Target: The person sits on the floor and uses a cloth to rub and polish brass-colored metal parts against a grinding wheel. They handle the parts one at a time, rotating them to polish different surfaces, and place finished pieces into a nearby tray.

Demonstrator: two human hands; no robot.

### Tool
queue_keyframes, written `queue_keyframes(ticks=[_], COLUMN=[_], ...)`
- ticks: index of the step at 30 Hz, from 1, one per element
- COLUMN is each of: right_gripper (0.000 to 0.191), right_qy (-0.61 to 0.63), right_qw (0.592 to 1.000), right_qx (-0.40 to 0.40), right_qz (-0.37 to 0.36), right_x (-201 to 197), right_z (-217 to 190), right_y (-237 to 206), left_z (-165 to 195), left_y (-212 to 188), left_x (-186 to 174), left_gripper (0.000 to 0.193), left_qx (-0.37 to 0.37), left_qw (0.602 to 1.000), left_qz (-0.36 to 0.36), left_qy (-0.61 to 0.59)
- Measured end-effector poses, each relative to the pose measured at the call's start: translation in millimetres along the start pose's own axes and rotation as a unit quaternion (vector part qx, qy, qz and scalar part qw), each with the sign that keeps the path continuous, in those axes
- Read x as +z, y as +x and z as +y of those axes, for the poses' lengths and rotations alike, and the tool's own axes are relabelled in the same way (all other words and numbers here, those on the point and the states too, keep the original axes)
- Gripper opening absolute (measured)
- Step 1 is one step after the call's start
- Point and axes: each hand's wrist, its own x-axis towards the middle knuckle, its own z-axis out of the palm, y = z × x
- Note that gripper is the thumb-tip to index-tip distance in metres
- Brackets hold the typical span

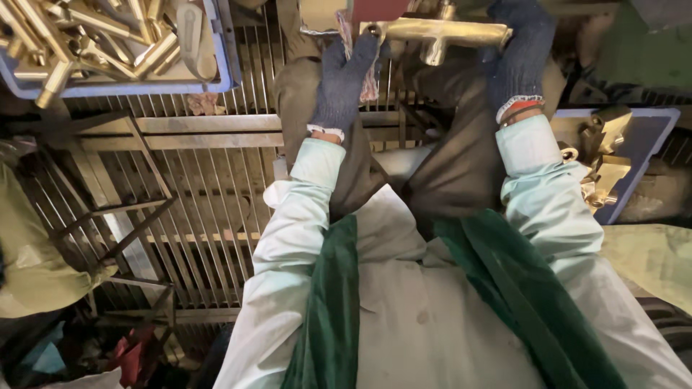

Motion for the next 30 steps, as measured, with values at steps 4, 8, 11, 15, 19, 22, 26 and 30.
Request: queue_keyframes(ticks=[4, 8, 11, 15, 19, 22, 26, 30], right_gripper=[0.014, 0.016, 0.020, 0.015, 0.013, 0.011, 0.010, 0.018], right_qy=[0.034, -0.056, -0.012, -0.146, -0.287, -0.231, -0.016, 0.167], right_qw=[0.999, 0.998, 0.998, 0.976, 0.920, 0.951, 0.999, 0.981], right_qx=[0.005, -0.007, -0.020, -0.153, -0.262, -0.197, -0.002, 0.093], right_qz=[-0.031, -0.022, -0.055, -0.054, -0.050, -0.058, -0.041, 0.039], right_x=[1, 6, 4, -10, -25, -22, -5, 1], right_z=[1, 0, 4, 15, 23, 26, 26, 20], right_y=[8, 6, 4, 4, 4, 13, 30, 16], left_z=[1, 5, 6, 3, -5, -6, 1, 8], left_y=[3, 7, 5, -5, -8, 2, 11, -1], left_x=[4, 5, 3, -4, -8, -8, -7, -7], left_gripper=[0.032, 0.031, 0.030, 0.029, 0.029, 0.028, 0.028, 0.030], left_qx=[-0.013, -0.048, -0.037, 0.034, 0.062, 0.045, -0.001, -0.003], left_qw=[1.000, 0.999, 0.999, 0.998, 0.998, 0.999, 1.000, 0.997], left_qz=[-0.006, 0.000, 0.003, -0.031, -0.017, -0.011, 0.004, 0.006], left_qy=[0.009, -0.016, -0.002, 0.047, 0.024, 0.002, 0.015, -0.073])
